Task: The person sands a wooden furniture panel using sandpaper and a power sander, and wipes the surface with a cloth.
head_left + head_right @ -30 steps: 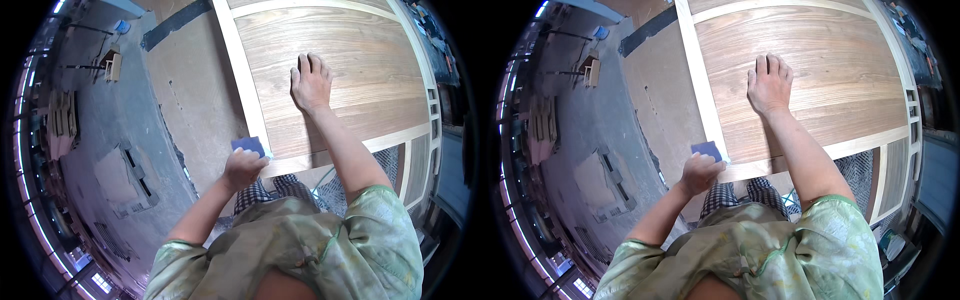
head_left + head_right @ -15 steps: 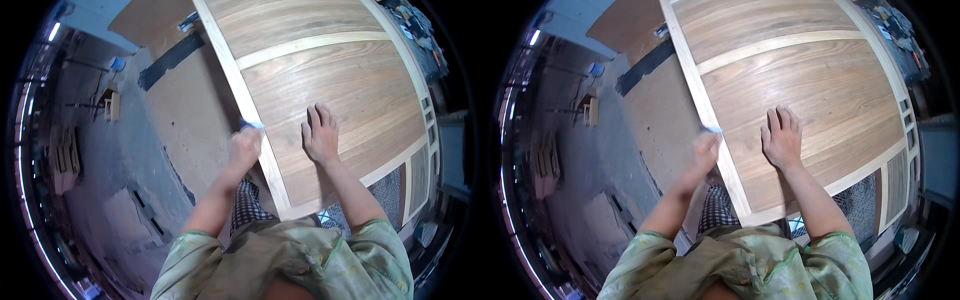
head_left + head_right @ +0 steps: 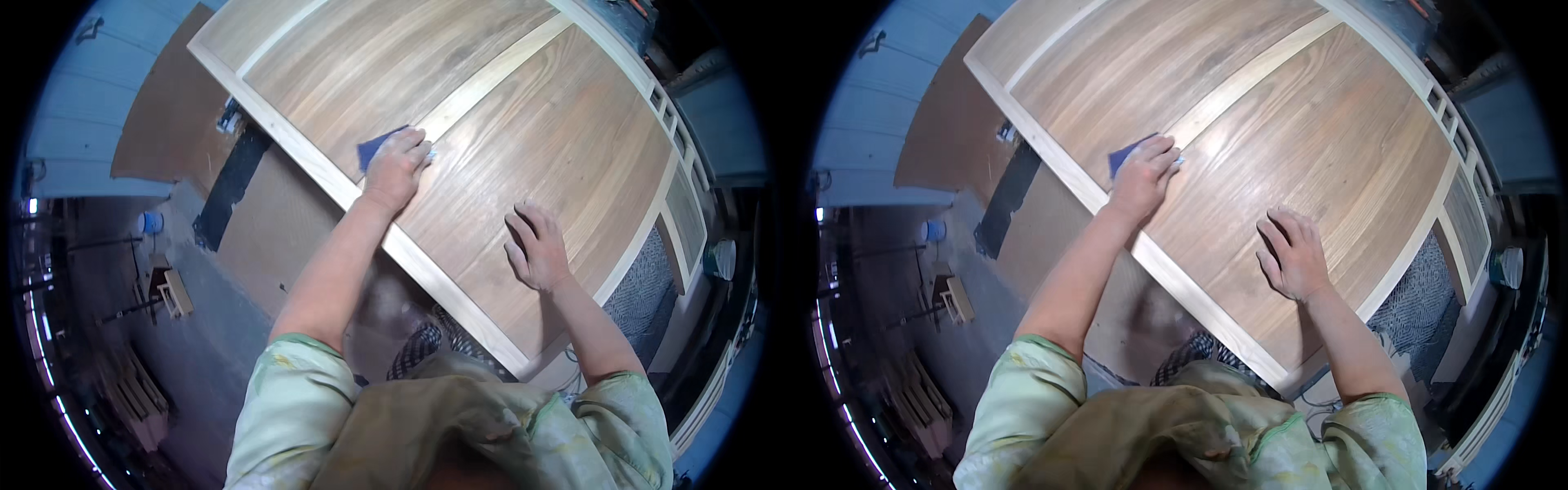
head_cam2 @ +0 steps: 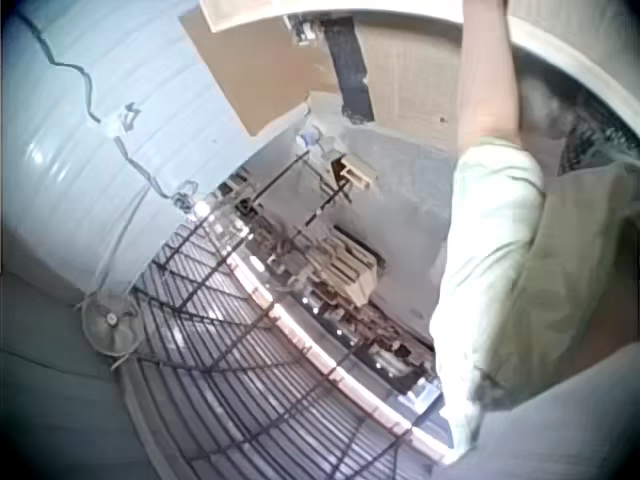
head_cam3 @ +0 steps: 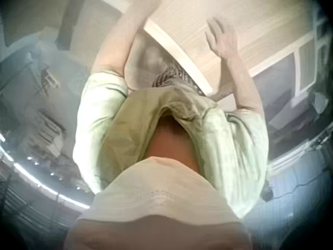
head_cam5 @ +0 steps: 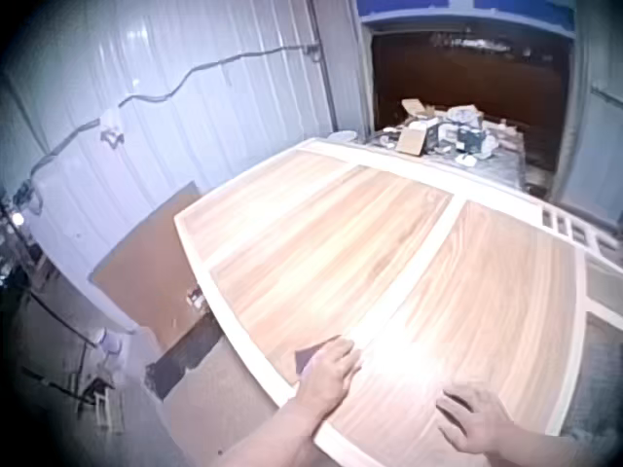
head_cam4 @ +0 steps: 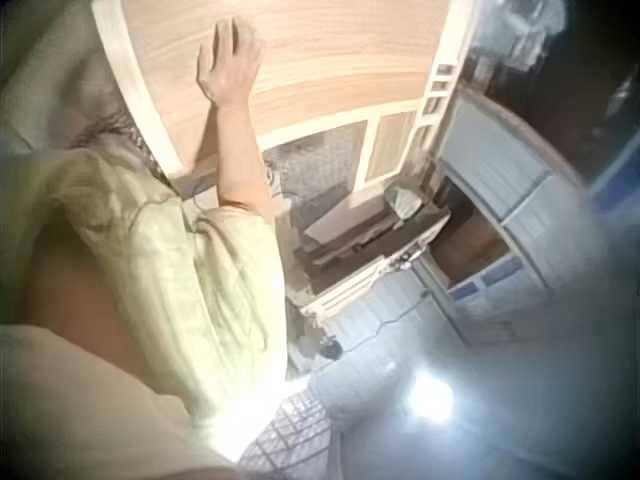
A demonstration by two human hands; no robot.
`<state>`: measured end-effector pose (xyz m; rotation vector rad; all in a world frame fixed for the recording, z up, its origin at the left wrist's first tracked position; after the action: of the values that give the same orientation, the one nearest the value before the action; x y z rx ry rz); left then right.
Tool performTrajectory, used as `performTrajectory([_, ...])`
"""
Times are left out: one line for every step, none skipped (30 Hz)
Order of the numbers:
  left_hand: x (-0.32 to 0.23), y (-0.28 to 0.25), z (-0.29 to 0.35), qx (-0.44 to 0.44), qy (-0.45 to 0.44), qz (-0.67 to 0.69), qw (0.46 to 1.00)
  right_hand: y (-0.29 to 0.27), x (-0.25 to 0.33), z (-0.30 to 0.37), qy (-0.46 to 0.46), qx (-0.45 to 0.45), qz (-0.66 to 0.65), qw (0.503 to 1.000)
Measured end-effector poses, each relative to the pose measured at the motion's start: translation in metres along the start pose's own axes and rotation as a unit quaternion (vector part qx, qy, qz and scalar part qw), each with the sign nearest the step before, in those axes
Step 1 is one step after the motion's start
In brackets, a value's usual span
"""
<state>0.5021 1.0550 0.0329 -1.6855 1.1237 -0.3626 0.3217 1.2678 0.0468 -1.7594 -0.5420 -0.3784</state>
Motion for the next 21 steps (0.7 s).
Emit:
performTrajectory([-0.003, 0.003, -0.013, 0.015, 0.021, -0.004, 1.0, -0.001, 0.002, 0.001, -0.007, 0.0, -0.001, 1.0])
performTrajectory([0.007, 0.001, -0.016, 0.074, -0.022, 0.046, 0.996, -0.002, 0.003, -0.003, -0.004, -0.002, 0.004, 1.0])
performTrajectory([0.004, -0.009, -0.011, 0.099, -0.043, 0.07, 0.992, -0.001, 0.0, 0.0, 0.011, 0.0, 0.004, 1.0])
performTrajectory([0.007, -0.015, 0.01, 0.088, 0.017, 0.024, 0.996, -0.002, -0.001, 0.001, 0.017, -0.011, -0.004, 1.0])
performTrajectory([0.007, -0.023, 0.032, 0.104, 0.046, -0.022, 0.993, -0.004, -0.001, 0.0, 0.017, -0.01, -0.011, 1.0])
performTrajectory([0.009, -0.028, 0.051, 0.13, 0.031, -0.033, 0.99, -0.004, -0.002, 0.0, 0.018, -0.009, -0.013, 1.0])
performTrajectory([0.012, -0.031, 0.06, 0.158, 0.015, -0.044, 0.986, -0.003, 0.0, -0.001, 0.02, -0.007, -0.016, 1.0])
performTrajectory([0.016, -0.026, 0.054, 0.151, 0.027, -0.043, 0.987, -0.003, 0.0, -0.005, 0.026, -0.01, -0.018, 0.999])
performTrajectory([0.014, -0.02, 0.045, 0.145, 0.037, -0.037, 0.988, -0.003, 0.001, -0.005, 0.033, -0.005, -0.014, 0.999])
performTrajectory([0.008, -0.013, 0.022, 0.142, 0.042, -0.022, 0.989, -0.003, 0.0, -0.007, 0.032, -0.003, -0.012, 0.999])
performTrajectory([0.006, -0.005, 0.0, 0.138, 0.054, -0.029, 0.989, -0.001, 0.001, -0.005, 0.028, 0.003, -0.012, 1.0])
performTrajectory([0.004, 0.006, -0.018, 0.138, 0.063, -0.03, 0.988, -0.003, 0.002, -0.005, 0.026, -0.003, -0.016, 1.0])
performTrajectory([0.0, 0.009, -0.026, 0.139, 0.073, -0.03, 0.987, -0.004, 0.0, -0.007, 0.026, -0.009, -0.018, 0.999])
performTrajectory([0.0, 0.001, -0.02, 0.142, 0.071, -0.018, 0.987, -0.002, 0.001, -0.006, 0.028, -0.009, -0.02, 0.999])
performTrajectory([0.001, -0.007, -0.011, 0.166, 0.078, -0.019, 0.983, -0.002, 0.001, -0.004, 0.035, -0.012, -0.011, 0.999])
performTrajectory([0.008, -0.023, 0.016, 0.17, 0.081, -0.024, 0.982, -0.003, 0.001, -0.002, 0.042, -0.021, -0.018, 0.999])
performTrajectory([0.012, -0.033, 0.039, 0.172, 0.087, -0.03, 0.981, -0.005, -0.001, -0.001, 0.05, -0.033, -0.022, 0.998])
performTrajectory([0.01, -0.033, 0.044, 0.177, 0.088, -0.041, 0.979, -0.004, -0.003, 0.001, 0.055, -0.031, -0.013, 0.998])
performTrajectory([0.01, -0.036, 0.051, 0.187, 0.089, -0.054, 0.977, -0.003, -0.003, 0.0, 0.055, -0.033, -0.012, 0.998])
performTrajectory([0.012, -0.036, 0.052, 0.197, 0.091, -0.067, 0.974, -0.004, -0.003, -0.002, 0.056, -0.035, -0.011, 0.998])
performTrajectory([0.013, -0.027, 0.04, 0.17, 0.11, -0.048, 0.978, -0.004, -0.002, -0.004, 0.052, -0.034, -0.009, 0.998])
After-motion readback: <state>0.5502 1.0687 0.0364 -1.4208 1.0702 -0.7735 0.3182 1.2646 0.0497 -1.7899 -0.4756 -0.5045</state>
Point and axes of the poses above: each hand's wrist, its own z-axis away from the middle knuckle, its own y-axis out of the palm, x = y × z, the point moved 5 cm from there along -z, towards the middle knuckle, and after that the axes turned 11 degrees about -z, right-handed, at the moved point
